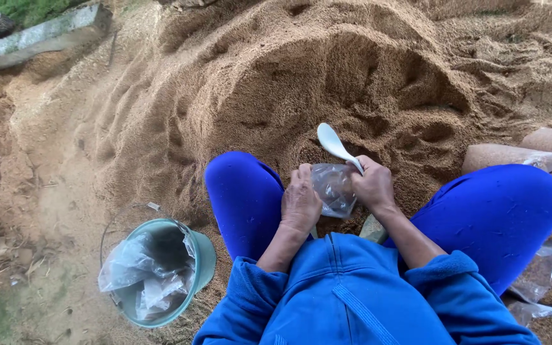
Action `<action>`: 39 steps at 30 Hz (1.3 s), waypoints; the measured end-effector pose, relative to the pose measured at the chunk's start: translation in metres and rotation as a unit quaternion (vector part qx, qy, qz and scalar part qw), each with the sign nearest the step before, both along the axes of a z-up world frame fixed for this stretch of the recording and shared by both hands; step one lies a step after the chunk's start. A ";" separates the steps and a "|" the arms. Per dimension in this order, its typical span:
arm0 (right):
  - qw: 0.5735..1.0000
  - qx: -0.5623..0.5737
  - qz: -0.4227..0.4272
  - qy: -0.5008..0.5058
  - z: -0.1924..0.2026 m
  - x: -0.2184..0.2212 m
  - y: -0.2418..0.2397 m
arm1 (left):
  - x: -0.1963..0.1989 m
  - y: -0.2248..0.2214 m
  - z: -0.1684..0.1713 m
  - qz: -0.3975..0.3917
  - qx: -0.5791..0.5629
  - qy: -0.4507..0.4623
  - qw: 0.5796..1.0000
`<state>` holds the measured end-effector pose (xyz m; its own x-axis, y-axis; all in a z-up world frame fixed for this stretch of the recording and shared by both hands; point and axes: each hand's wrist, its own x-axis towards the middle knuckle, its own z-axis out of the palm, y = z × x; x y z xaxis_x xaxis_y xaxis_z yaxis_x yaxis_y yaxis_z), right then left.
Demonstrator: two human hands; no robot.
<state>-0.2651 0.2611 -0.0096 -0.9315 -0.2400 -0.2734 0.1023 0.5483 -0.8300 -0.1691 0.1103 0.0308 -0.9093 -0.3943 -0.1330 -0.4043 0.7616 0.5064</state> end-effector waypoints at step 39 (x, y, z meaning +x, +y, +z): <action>0.989 -0.075 0.021 -0.128 0.025 -0.024 -0.031 | -0.041 -0.037 0.011 0.029 0.065 -0.023 0.997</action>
